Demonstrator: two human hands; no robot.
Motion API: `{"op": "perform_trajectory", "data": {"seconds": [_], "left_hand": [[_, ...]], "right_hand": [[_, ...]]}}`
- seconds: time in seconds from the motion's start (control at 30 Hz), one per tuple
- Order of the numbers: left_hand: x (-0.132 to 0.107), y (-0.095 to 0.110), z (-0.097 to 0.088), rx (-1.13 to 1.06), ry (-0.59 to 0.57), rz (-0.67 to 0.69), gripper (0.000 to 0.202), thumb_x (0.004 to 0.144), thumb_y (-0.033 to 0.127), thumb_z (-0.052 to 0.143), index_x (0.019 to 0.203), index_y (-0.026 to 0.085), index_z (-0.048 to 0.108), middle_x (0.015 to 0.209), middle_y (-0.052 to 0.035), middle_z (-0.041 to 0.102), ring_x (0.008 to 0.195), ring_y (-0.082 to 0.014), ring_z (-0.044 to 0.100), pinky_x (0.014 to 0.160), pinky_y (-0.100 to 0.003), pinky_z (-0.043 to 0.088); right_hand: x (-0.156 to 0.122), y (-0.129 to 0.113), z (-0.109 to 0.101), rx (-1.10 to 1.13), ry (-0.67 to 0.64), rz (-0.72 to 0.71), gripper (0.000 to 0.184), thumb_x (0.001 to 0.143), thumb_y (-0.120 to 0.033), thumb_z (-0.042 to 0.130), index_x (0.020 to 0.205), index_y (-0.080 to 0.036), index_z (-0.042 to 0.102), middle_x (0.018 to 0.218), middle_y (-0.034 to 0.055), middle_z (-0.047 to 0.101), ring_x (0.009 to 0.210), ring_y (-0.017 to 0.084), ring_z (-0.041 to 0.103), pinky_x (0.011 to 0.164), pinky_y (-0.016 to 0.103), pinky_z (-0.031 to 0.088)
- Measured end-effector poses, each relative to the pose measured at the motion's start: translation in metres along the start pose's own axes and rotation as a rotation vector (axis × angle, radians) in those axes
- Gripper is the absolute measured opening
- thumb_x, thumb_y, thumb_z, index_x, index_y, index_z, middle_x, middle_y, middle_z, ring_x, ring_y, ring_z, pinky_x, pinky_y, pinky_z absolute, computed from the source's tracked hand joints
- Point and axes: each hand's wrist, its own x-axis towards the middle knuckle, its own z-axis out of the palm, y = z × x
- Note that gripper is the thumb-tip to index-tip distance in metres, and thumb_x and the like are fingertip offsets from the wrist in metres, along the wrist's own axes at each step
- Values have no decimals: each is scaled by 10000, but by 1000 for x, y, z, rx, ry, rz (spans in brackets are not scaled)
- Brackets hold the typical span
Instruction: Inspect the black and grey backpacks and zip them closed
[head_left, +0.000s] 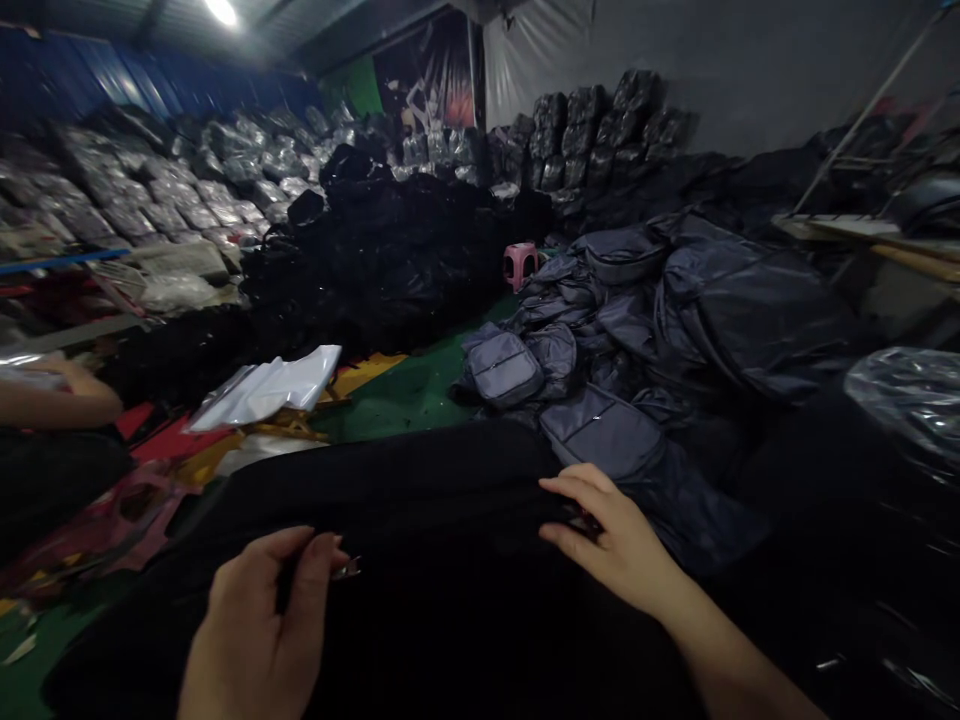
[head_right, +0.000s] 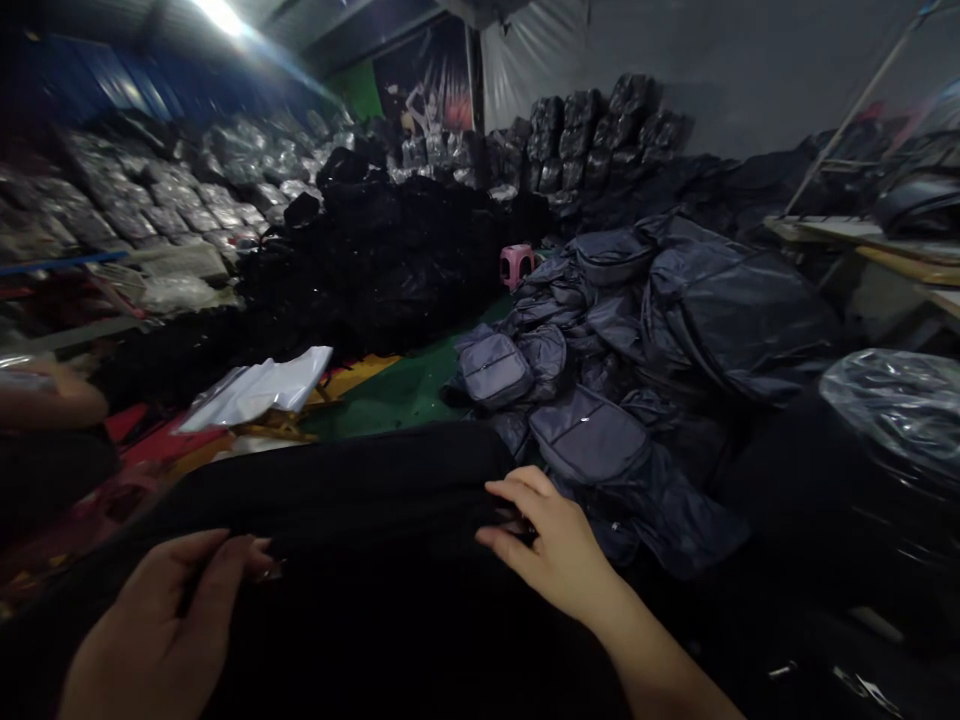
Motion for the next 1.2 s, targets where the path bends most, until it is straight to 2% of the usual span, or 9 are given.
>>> {"op": "perform_trajectory", "data": {"seconds": [0.17,0.33,0.43,0.53,0.7,0.87,0.97,1.03,1.2], "left_hand": [[15,-16,-17,34,-192,234,301,805,524,495,937,263,569,1006,-8,622,940,-197,591,815,-294,483],[17,-14,0,6,-653,185,282,846,492,454,1034,329,588,1019,63,659,940,-131,627,796,-176,490],[11,-15,15,-16,-775,129,292,861,477,433,1034,316,605,1015,63,674,938,-122,636,813,-157,482],[4,-23,23,-33,-799,113,300,854,476,443,1038,311,614,1060,57,668,987,-130,623,856,-165,469],[-3,-37,29,-11,-819,117,286,853,453,452,1043,323,622,1057,53,676,989,-141,624,874,-199,470],[-4,-16,14,84,-748,195,239,860,394,453,962,299,648,903,32,708,814,-150,668,733,-221,523],[-2,15,3,21,-581,459,201,852,347,484,922,293,664,819,9,704,731,-146,662,663,-216,532],[0,32,7,-67,-516,701,221,836,296,520,1017,306,648,929,-7,705,861,-157,653,769,-238,532],[1,31,59,-66,-656,998,549,817,103,469,1332,284,413,1373,17,473,1246,-167,446,1029,-330,405]], "right_hand": [[-8,-11,-8,38,-302,-113,426,731,-307,700,1140,-296,578,1051,17,547,853,134,577,712,226,458],[-28,-3,10,-144,-290,-287,287,739,-107,552,973,-259,623,839,-19,567,671,100,521,617,231,372],[-39,7,23,-192,-222,-384,182,760,-101,484,822,-214,612,711,-22,525,579,96,440,548,238,304],[-43,11,30,-188,-224,-387,185,770,-111,466,842,-218,599,739,-20,526,591,95,433,547,233,292],[-42,12,32,-207,-394,-273,293,708,-108,522,935,-281,593,818,-50,531,598,81,442,542,222,282],[-38,8,33,-286,-529,-225,360,603,-74,535,895,-279,585,863,-65,542,635,86,471,543,232,276],[-34,2,36,-285,-564,-253,208,692,-137,536,857,-252,592,830,-46,544,607,89,468,526,238,277],[-32,-1,38,-278,-556,-279,149,740,-191,537,862,-247,603,822,-35,554,604,92,480,527,237,288],[-33,-5,39,-285,-598,-308,173,676,-191,590,837,-248,615,813,-44,582,621,102,517,532,233,309]]}}
